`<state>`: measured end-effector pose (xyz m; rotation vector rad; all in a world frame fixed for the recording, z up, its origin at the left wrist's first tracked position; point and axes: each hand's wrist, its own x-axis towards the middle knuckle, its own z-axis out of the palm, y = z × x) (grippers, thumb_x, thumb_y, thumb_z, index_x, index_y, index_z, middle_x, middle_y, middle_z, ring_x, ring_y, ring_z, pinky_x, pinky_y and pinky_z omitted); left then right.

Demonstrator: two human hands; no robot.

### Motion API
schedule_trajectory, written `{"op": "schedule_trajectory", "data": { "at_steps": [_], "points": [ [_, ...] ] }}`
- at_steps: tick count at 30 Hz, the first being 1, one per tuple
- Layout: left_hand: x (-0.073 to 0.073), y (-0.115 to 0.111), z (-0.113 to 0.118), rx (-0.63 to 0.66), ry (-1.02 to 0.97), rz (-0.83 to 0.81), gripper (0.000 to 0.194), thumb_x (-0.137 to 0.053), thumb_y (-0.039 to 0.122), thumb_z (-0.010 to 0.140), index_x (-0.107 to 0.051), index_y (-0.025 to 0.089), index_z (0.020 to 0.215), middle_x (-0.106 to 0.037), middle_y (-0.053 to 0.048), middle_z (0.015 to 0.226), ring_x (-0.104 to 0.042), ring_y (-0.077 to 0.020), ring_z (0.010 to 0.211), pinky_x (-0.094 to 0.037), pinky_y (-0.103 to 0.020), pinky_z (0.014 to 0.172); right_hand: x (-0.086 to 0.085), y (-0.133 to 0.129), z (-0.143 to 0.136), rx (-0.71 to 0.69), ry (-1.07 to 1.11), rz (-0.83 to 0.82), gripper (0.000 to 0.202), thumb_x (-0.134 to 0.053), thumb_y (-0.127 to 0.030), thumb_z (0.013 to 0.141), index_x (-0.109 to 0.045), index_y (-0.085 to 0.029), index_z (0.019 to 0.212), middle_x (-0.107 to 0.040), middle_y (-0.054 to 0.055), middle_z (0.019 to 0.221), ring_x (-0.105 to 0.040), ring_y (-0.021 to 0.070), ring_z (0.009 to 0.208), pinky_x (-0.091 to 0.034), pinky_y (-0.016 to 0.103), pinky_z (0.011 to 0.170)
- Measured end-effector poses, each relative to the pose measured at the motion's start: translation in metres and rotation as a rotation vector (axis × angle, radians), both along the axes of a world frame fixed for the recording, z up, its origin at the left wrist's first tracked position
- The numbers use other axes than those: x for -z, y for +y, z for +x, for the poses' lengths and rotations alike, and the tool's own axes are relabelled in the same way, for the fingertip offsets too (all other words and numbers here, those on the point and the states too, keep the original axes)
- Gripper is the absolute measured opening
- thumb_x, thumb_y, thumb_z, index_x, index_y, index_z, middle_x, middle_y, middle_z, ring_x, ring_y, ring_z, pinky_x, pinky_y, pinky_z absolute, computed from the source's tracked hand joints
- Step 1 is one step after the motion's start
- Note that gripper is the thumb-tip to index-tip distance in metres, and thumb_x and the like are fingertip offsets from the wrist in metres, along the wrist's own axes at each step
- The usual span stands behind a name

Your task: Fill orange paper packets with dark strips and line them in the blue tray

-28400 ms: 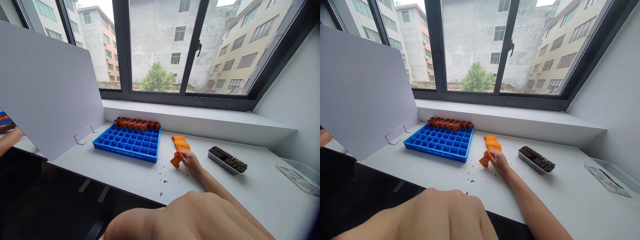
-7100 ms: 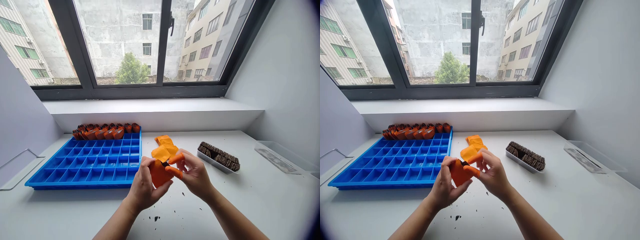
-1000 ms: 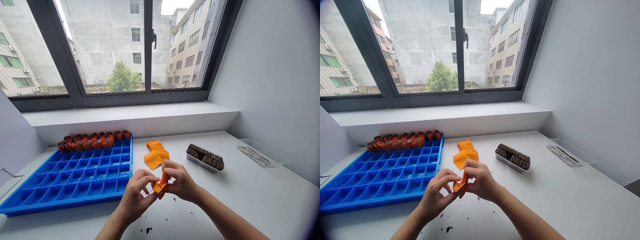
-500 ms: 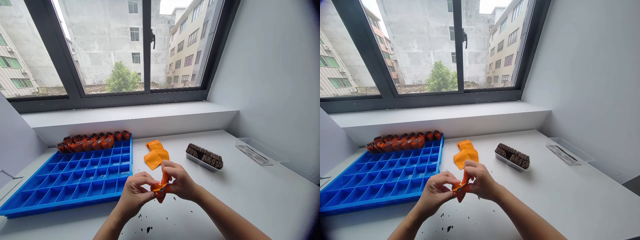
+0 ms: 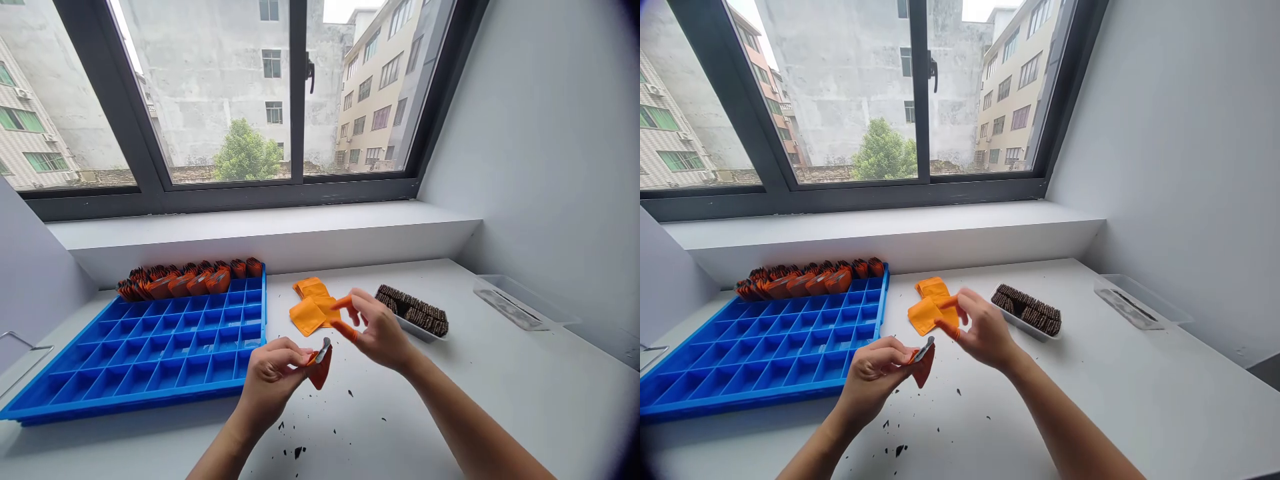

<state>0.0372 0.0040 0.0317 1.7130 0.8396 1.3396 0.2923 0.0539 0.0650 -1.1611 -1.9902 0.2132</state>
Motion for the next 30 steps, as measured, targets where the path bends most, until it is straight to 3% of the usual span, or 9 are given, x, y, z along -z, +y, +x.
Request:
{"op": "schedule_trajectory", "data": {
  "at_steps": [4,6,8,12,20,26,30],
  "points": [
    [0.003,0.001,-0.002,-0.12,0.053,0.102,0.013,-0.082,0.029,0.096,-0.087,0.023,0.086,-0.082,-0.009,0.09,-0.081,-0.0284,0.103,-0.067,-0.029,0.068,-0.003,0.022,0.04,0.713,-0.104,-0.139,0.044,-0.059,-0.062,0.099,-0.076,-0.023,0.108,-0.066,0.007,0.095,-0.059,0.0203,0.071,-0.039,0.033,0.059],
    [0.004,0.001,-0.003,-0.176,0.052,0.15,0.012,-0.08,0.028,0.096,-0.087,0.023,0.087,-0.081,-0.009,0.092,-0.081,-0.0264,0.098,-0.068,-0.029,0.068,-0.002,0.03,0.059,0.89,-0.159,-0.294,0.045,-0.06,-0.064,0.096,-0.077,-0.023,0.106,-0.068,0.011,0.108,-0.061,0.0212,0.07,-0.04,0.034,0.057],
    [0.005,0.002,-0.003,-0.22,0.059,0.184,0.011,-0.08,0.027,0.096,-0.087,0.024,0.088,-0.081,-0.009,0.093,-0.08,-0.0254,0.096,-0.067,-0.028,0.065,-0.001,0.034,0.073,0.978,-0.231,-0.477,0.045,-0.06,-0.064,0.094,-0.079,-0.024,0.104,-0.068,0.013,0.112,-0.062,0.0213,0.066,-0.042,0.036,0.057],
    [0.004,0.004,-0.003,-0.271,0.088,0.239,0.007,-0.082,0.022,0.094,-0.086,0.025,0.089,-0.081,-0.007,0.092,-0.08,-0.0234,0.092,-0.063,-0.024,0.059,-0.003,0.035,0.082,1.021,-0.32,-0.68,0.046,-0.061,-0.065,0.094,-0.078,-0.022,0.096,-0.069,0.012,0.098,-0.065,0.0233,0.065,-0.045,0.036,0.057],
    [0.002,0.004,-0.005,-0.304,0.226,0.328,0.012,-0.08,0.021,0.098,-0.083,0.025,0.086,-0.076,-0.003,0.084,-0.066,-0.0193,0.081,-0.05,-0.023,0.054,-0.011,0.025,0.078,0.946,-0.391,-0.741,0.054,-0.061,-0.071,0.094,-0.064,-0.024,0.07,-0.063,0.008,0.07,-0.062,0.0234,0.055,-0.039,0.035,0.055],
    [0.001,0.005,-0.007,-0.345,0.298,0.374,0.014,-0.08,0.017,0.098,-0.081,0.025,0.086,-0.075,-0.001,0.083,-0.058,-0.0192,0.079,-0.049,-0.031,0.07,-0.015,0.024,0.078,0.979,-0.388,-0.76,0.045,-0.065,-0.064,0.094,-0.067,-0.023,0.076,-0.065,0.008,0.07,-0.063,0.0236,0.058,-0.041,0.035,0.055],
    [0.001,0.006,-0.007,-0.362,0.299,0.405,0.012,-0.082,0.016,0.096,-0.08,0.025,0.088,-0.075,0.0,0.083,-0.057,-0.0197,0.08,-0.047,-0.032,0.072,-0.014,0.024,0.079,0.973,-0.397,-0.767,0.041,-0.064,-0.059,0.095,-0.067,-0.022,0.078,-0.064,0.008,0.073,-0.066,0.0247,0.062,-0.041,0.036,0.057]
  ]
}}
